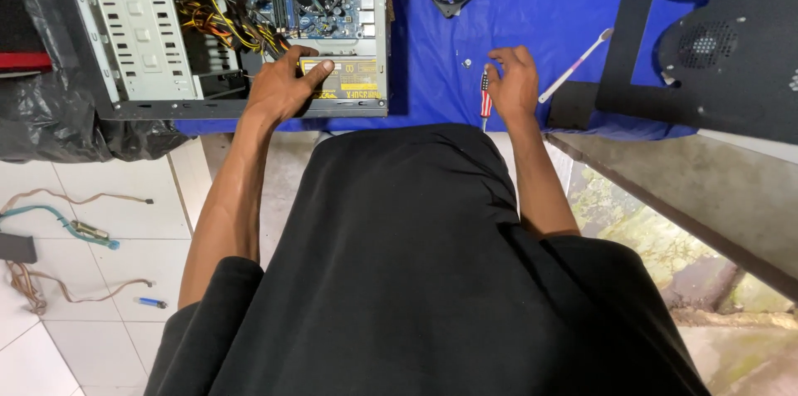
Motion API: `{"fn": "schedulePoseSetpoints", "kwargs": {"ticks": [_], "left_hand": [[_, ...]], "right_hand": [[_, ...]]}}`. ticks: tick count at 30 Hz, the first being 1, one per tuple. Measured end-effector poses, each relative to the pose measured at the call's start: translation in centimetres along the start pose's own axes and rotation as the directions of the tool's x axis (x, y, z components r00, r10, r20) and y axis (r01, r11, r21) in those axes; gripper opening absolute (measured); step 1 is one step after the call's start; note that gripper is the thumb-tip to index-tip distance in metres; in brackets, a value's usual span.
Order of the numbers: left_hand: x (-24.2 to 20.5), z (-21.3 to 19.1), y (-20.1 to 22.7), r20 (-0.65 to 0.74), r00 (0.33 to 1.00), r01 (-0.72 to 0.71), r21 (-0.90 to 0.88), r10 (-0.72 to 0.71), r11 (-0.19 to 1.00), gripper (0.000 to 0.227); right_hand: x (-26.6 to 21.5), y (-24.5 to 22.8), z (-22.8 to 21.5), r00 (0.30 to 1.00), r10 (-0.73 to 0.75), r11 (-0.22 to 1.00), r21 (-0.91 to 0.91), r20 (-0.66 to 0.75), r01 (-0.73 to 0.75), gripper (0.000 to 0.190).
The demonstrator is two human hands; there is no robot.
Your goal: The person uses a screwdriver to tighten screws on the back panel of a computer case. They then connect various internal cables to the motherboard and organize the wiring inside the case.
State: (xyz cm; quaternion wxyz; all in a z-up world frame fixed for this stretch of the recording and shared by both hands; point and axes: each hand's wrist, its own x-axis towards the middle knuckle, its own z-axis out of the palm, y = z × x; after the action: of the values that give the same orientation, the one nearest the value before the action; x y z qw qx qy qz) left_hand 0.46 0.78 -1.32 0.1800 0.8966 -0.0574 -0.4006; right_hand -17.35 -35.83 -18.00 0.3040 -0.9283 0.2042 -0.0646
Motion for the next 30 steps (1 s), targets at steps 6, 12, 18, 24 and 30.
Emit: {"fn": "schedulePoseSetpoints", "kwargs": {"ticks": [6,12,18,24,30], "left_hand": [[-0.3,0.1,0.5,-0.008,1.000,0.019,0.018,-0.019,1.000,0.061],[0.4,0.3,-0.3,-0.012,1.000,0.012,0.022,-0.012,1.000,0.061],[0.6,0.6,-0.6,-0.017,1.000,0.019,0.031,-0.019,0.999,0.061],[-0.1,0.3,0.3,-0.023,0.999,0.030,0.008,-0.029,1.000,0.060],[-0.9,-0.3,1.3,0.011,0.999,0.034,0.035,-0.035,0.999,0.060]], "right_hand": [[-2.4,3.3,0.1,0.960,0.209,0.978,0.015,-0.186,-0.210,0.019],[-1.9,4.3,0.1,0.978,0.164,0.985,-0.033,-0.130,-0.170,0.016],[-0.2,4.1,1.0,0.992,0.122,0.984,-0.125,-0.021,-0.123,0.012],[0.1,5.2,1.9,0.982,0.181,0.982,-0.050,-0.042,-0.183,0.010],[-1.4,-1.5,0.4,0.966,0.258,0.886,0.395,0.018,-0.244,0.021]]}}
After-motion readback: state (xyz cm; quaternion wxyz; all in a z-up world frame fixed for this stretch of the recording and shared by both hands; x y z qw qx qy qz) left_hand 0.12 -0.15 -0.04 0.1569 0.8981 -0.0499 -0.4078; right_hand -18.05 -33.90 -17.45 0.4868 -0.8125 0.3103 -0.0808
